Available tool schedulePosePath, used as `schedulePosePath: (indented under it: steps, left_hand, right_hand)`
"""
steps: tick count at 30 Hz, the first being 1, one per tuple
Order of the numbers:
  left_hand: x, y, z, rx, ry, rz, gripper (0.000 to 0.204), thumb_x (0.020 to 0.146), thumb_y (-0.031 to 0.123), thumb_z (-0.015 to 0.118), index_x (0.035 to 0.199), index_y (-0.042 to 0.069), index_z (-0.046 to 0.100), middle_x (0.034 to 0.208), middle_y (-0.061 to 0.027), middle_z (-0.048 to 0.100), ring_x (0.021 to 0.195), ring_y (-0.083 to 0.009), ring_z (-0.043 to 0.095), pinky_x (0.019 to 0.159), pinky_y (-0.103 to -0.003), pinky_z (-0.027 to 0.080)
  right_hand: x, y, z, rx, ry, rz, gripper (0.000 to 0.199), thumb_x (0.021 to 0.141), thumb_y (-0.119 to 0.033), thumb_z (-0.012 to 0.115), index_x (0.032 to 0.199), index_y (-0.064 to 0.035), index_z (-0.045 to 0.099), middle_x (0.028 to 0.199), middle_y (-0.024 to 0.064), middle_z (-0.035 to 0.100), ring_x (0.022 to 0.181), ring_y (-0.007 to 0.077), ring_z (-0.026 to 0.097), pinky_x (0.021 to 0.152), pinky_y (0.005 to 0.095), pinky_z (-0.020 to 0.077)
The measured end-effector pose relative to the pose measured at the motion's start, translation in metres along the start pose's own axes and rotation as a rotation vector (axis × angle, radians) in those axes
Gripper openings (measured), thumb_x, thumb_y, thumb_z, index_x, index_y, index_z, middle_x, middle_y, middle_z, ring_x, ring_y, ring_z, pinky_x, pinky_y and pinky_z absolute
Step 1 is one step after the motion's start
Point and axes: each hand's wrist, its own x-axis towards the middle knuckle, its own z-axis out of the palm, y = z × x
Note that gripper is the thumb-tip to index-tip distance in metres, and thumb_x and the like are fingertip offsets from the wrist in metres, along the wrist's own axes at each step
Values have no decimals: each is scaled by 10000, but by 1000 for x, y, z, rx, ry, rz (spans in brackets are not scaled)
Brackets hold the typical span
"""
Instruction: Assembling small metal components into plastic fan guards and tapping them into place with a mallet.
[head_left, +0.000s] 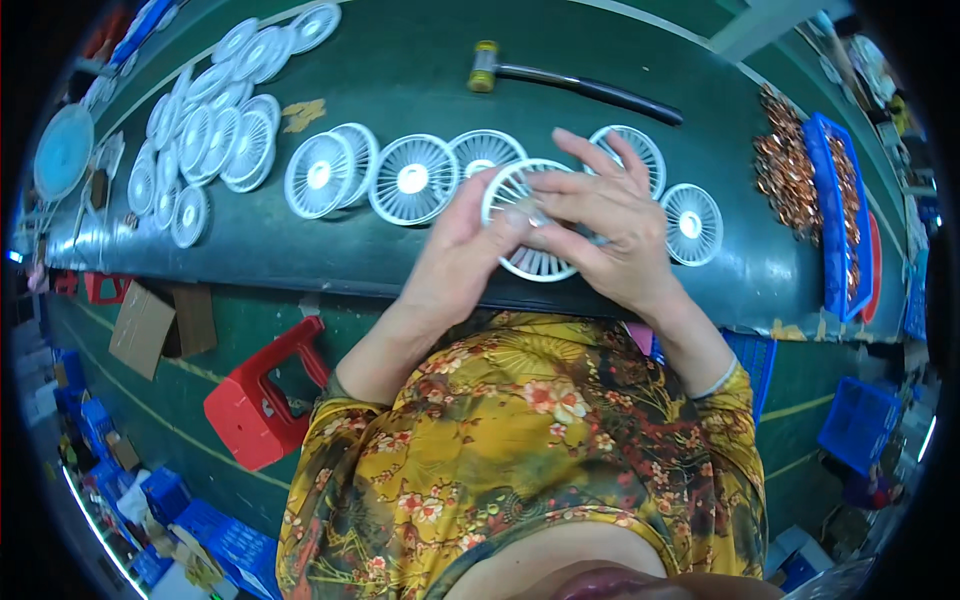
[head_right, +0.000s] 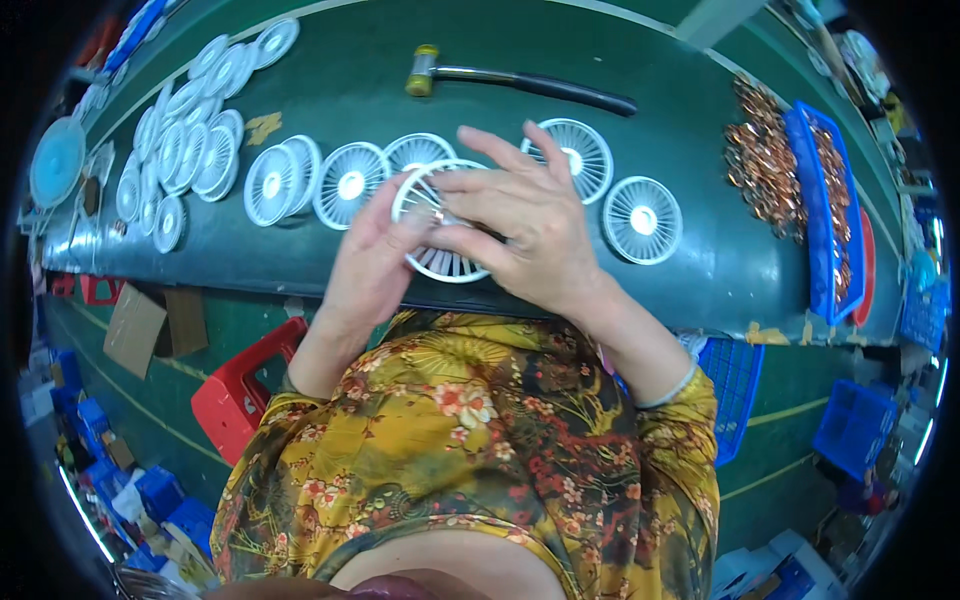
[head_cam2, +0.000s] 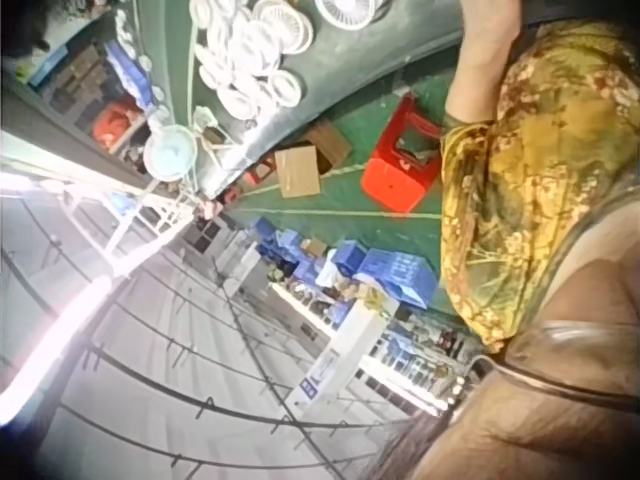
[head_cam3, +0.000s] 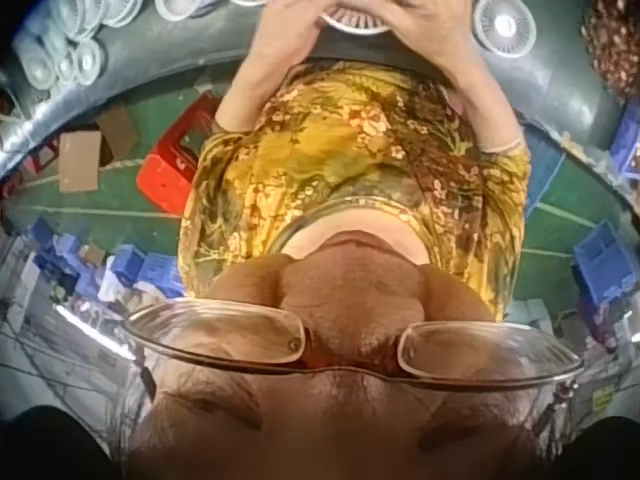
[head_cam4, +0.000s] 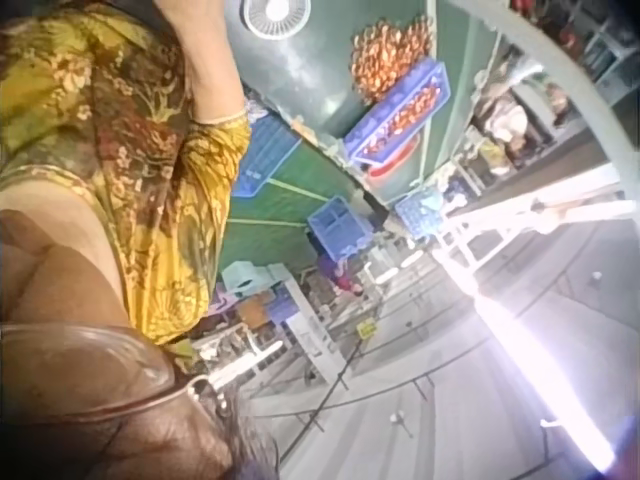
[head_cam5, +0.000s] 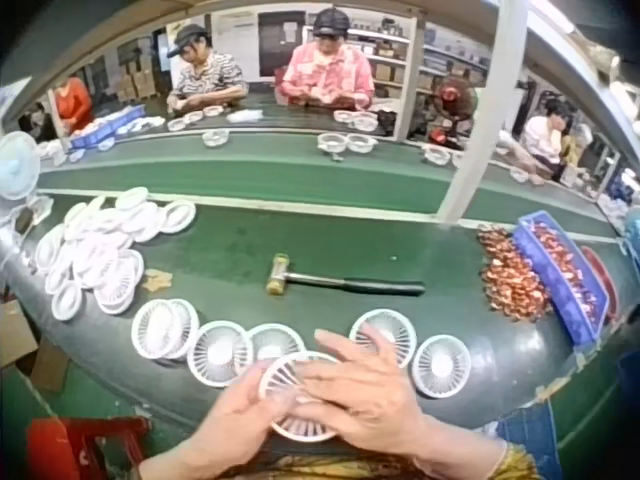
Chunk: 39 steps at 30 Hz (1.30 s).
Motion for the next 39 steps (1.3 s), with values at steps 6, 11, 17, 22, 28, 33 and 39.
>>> schedulePosePath:
  steps: [6, 11, 17, 22, 28, 33, 39]
  left_hand:
    - [-10, -9, -1, 32, -81, 86, 437, 936, 175, 597, 1290, 1, 408, 1029, -50, 594, 900, -84, 594, 778, -240, 494]
    - [-15, 0, -10, 524, 6, 450, 467, 923, 202, 608, 1289, -9, 410, 1050, -149, 641, 930, -187, 654, 787, -303, 519]
    - [-28, 3, -32, 754, 40, 613, 488, 881, 155, 658, 1275, -32, 439, 1082, -164, 631, 945, -243, 646, 800, -327, 522]
    - [-45, 33, -75, 1345, 416, 943, 450, 744, 49, 754, 1148, -13, 564, 960, -151, 668, 728, -284, 655, 621, -359, 514]
    - [-69, 47, -187, 1645, 637, 620, 352, 833, 50, 653, 1182, 94, 638, 1178, -108, 636, 1090, -300, 573, 937, -380, 426]
    - [-67, 45, -186, 1809, 539, 651, 268, 904, 93, 552, 1151, 53, 650, 1273, -166, 576, 1217, -339, 500, 1044, -446, 332]
    - [-6, 8, -53, 1131, 389, 828, 260, 803, -59, 636, 1059, -14, 647, 1142, -185, 642, 1060, -292, 614, 950, -390, 453]
  right_hand:
    - [-8, 6, -6, 478, -149, 106, 193, 803, -101, 689, 986, -48, 715, 1194, 139, 641, 1260, 338, 494, 1054, 443, 336]
    - [1, -5, 7, 696, -108, 259, 464, 891, -89, 612, 1332, -9, 492, 1384, 187, 466, 1265, 254, 473, 1051, 343, 364]
    - [11, -14, 17, 764, -295, 433, 536, 854, -119, 681, 1339, -23, 476, 1224, 137, 578, 1093, 191, 574, 936, 315, 465]
    - [50, 22, 3, 107, -374, 196, 578, 838, -289, 681, 1314, -15, 500, 1307, 202, 545, 1219, 327, 522, 1027, 393, 395]
    - [59, 126, -19, -602, -347, 281, 368, 840, -257, 636, 1162, -84, 595, 1015, 144, 615, 990, 342, 589, 832, 435, 491]
    - [46, 121, -36, -568, -289, 258, 271, 905, -290, 569, 972, -31, 618, 951, 148, 624, 935, 354, 598, 799, 434, 494]
    - [-26, 71, -109, -193, 125, 655, 295, 970, -285, 478, 975, -20, 607, 695, 111, 586, 636, 236, 581, 606, 354, 455]
